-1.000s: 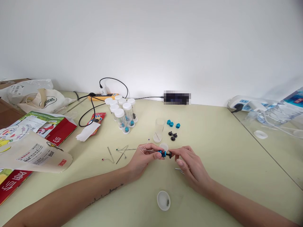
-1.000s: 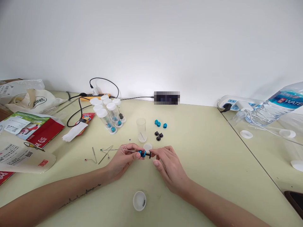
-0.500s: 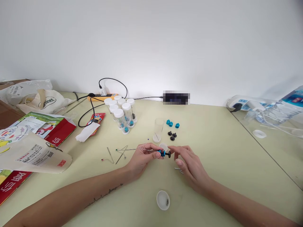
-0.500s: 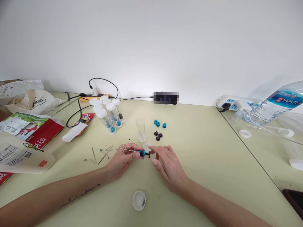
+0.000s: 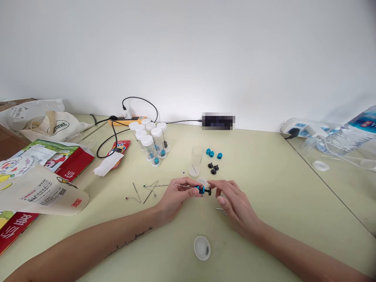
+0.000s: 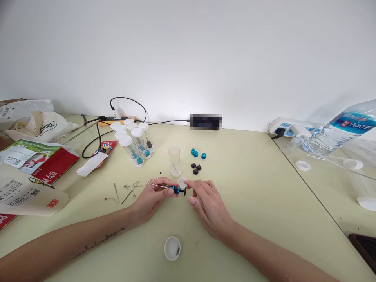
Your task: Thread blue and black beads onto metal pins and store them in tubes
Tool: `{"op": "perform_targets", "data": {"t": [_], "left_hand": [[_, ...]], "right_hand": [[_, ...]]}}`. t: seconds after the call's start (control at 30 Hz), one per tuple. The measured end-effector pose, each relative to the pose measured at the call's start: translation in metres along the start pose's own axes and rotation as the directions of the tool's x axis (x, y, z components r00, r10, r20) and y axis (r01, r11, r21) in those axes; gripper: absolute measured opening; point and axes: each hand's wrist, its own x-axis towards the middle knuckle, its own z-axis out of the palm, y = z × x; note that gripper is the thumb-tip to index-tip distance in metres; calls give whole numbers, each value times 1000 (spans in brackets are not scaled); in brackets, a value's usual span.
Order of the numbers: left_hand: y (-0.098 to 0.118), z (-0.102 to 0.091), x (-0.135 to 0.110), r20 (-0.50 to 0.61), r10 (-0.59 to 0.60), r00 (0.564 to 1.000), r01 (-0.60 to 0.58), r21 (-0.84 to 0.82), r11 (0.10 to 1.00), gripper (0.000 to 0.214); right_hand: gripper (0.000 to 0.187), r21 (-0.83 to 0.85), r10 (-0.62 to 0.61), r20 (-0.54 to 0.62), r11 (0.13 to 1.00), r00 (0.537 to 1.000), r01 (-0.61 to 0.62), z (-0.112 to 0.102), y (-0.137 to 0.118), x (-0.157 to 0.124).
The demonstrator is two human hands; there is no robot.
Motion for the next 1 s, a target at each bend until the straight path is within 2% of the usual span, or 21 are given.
{"op": "perform_targets", "data": {"t": [0.5, 1.0], "left_hand": [[1, 2, -1, -25, -5, 1000, 5, -18, 1000, 22], [0, -1, 0, 12, 1, 1000, 0, -30, 1000, 16]], "right_hand": [[39, -22, 18, -3, 1000, 1000, -18, 0, 0, 2], [40, 16, 31, 12, 999, 999, -31, 0, 1, 0]]}}
